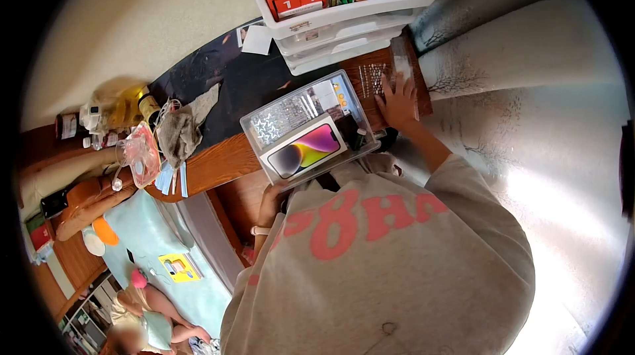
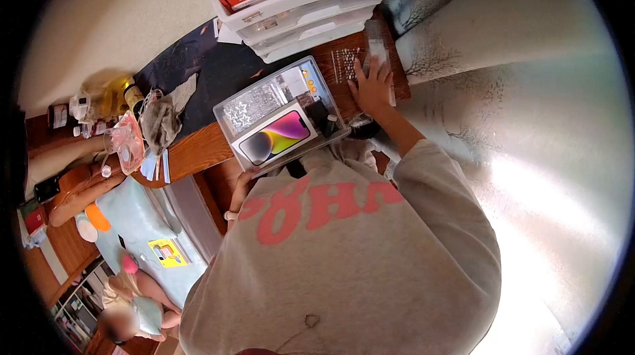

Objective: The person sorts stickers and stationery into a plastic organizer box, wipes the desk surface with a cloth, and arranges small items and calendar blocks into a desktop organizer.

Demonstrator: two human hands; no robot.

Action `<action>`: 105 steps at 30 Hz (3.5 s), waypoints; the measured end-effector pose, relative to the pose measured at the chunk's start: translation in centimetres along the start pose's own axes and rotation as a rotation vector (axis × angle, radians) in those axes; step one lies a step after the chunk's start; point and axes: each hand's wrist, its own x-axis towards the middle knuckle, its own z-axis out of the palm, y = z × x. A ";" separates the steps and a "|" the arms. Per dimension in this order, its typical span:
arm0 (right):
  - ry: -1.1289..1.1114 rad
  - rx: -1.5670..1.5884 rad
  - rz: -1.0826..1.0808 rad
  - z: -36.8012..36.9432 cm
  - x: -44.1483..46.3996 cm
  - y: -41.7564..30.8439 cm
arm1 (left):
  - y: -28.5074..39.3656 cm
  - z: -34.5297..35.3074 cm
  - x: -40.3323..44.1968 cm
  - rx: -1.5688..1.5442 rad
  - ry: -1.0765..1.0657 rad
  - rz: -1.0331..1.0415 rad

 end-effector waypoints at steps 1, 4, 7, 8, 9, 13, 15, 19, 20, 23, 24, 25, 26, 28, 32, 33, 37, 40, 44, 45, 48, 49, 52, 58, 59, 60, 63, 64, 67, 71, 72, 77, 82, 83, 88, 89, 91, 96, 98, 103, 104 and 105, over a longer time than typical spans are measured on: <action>0.000 -0.003 0.005 0.0 -0.8 -0.1 | 0.1 -0.5 0.1 -0.015 0.009 -0.072; -0.011 -0.011 -0.025 0.1 -3.5 -0.2 | 2.4 2.7 -1.4 0.108 0.011 -0.017; -0.014 0.017 -0.003 -0.1 -4.4 0.7 | 2.0 1.7 -0.9 0.326 -0.071 0.183; -0.096 0.102 0.054 -0.2 -3.9 1.5 | 1.7 1.2 -0.7 0.368 -0.106 0.216; -0.176 0.189 0.108 -0.4 -3.2 1.9 | 1.6 1.0 -0.7 0.408 -0.139 0.251; 0.099 0.268 0.449 -2.5 0.2 1.5 | 3.1 2.7 -1.8 0.214 -0.033 0.113; -0.165 0.173 0.684 -4.4 1.6 0.3 | 3.3 3.0 -1.8 0.184 -0.028 0.101; -0.464 0.322 0.722 -4.9 3.5 0.3 | 4.3 4.3 -2.2 0.193 -0.012 0.097; -0.482 0.341 0.712 -5.3 3.4 0.1 | 4.1 4.1 -2.2 0.183 -0.002 0.100; -0.512 0.294 0.678 -4.3 3.8 -0.1 | 3.0 2.5 -1.7 0.253 -0.049 0.158; -0.525 0.231 0.659 -4.0 3.9 -0.1 | 3.2 2.7 -1.8 0.279 -0.067 0.175; -0.529 0.228 0.660 -3.7 4.0 0.0 | 3.3 3.1 -1.9 0.226 -0.026 0.142; -0.543 0.270 0.650 -3.4 4.2 0.1 | 3.3 3.4 -1.9 0.199 -0.008 0.123; -0.556 0.308 0.640 -2.9 4.3 0.2 | 3.2 3.6 -1.7 0.151 0.044 0.093; -0.363 0.607 0.727 -3.0 3.7 0.0 | 2.6 1.6 -0.8 0.018 0.138 -0.163; -0.339 0.688 0.711 -3.3 3.6 0.0 | 2.5 1.5 -0.7 0.017 0.138 -0.162; -0.579 0.715 0.628 -2.6 3.7 0.3 | 1.8 -0.7 0.1 0.055 0.153 -0.038; -0.201 0.402 0.728 -2.0 3.2 -1.3 | 3.0 -1.0 -0.2 0.155 0.228 0.045; -0.166 0.519 0.766 -1.1 4.1 -1.8 | 3.9 -0.8 0.0 0.253 0.275 0.251; -0.170 0.547 0.798 -1.8 4.3 -2.1 | 4.1 -0.8 0.0 0.255 0.274 0.253; -0.311 0.587 0.670 -3.4 4.4 -1.7 | 4.6 -0.3 0.0 0.343 0.310 0.277; -0.309 0.585 0.668 -2.2 4.4 -0.9 | 5.0 0.3 -0.2 0.354 0.330 0.318; -0.250 0.825 0.634 -0.8 4.0 0.1 | 5.6 0.3 -0.4 0.391 0.392 0.430; -0.117 1.551 0.734 -14.6 1.0 -1.1 | 9.1 3.9 -0.2 0.498 0.438 0.654; -0.173 1.697 0.663 -16.6 0.7 -2.1 | 9.8 5.3 0.4 0.434 0.239 0.667; -0.231 1.841 0.586 -17.6 0.3 -3.3 | 10.6 7.0 0.9 0.368 0.041 0.674; -0.376 1.970 0.224 -17.9 -0.1 -9.4 | 12.1 12.4 1.8 0.195 -0.246 0.429; -0.444 1.993 0.128 -18.1 0.0 -11.4 | 12.3 13.2 2.2 0.126 -0.303 0.316; -0.266 1.768 -0.046 -16.3 1.0 -15.4 | 12.8 13.1 2.9 0.164 -0.247 0.293; -0.300 1.716 0.201 -16.5 0.5 -14.7 | 15.7 9.5 6.2 0.329 0.008 0.442; -0.290 1.718 0.206 -16.1 0.2 -13.7 | 17.0 8.6 8.1 0.175 0.053 0.475; -0.226 1.615 0.631 -12.3 -4.7 -8.1 | 21.3 -0.2 21.1 0.282 0.203 0.508; -0.135 1.587 1.084 -8.4 -12.5 -7.5 | 21.1 -1.0 24.6 0.384 0.107 0.638; -0.060 1.719 1.216 -7.0 -13.6 -7.5 | 20.1 -0.6 23.6 0.366 0.127 0.684; -0.364 1.984 1.090 -6.0 -13.4 -8.2 | 15.0 1.8 10.4 0.381 0.367 0.723; -0.447 2.133 1.115 -4.6 -13.1 -8.1 | 12.8 0.8 8.3 0.411 0.394 0.754; -0.605 2.297 1.179 -4.9 -11.5 -8.0 | 7.9 0.3 4.4 0.351 0.516 0.691; -0.993 2.239 0.899 0.4 -11.2 -5.6 | -0.6 -0.8 1.0 -0.204 0.249 0.148; -0.771 2.143 0.492 1.8 -11.6 -4.7 | -1.7 0.9 0.8 -0.514 0.036 0.018; -0.896 2.298 0.792 -4.9 -7.7 -0.6 | -0.4 6.6 1.8 -0.430 -0.030 0.112; -0.882 2.319 0.797 -4.8 -7.5 0.6 | 0.2 7.9 1.8 -0.278 -0.031 0.088; -0.896 2.312 0.785 -5.2 -7.0 1.8 | 0.9 9.6 2.0 -0.326 -0.047 0.066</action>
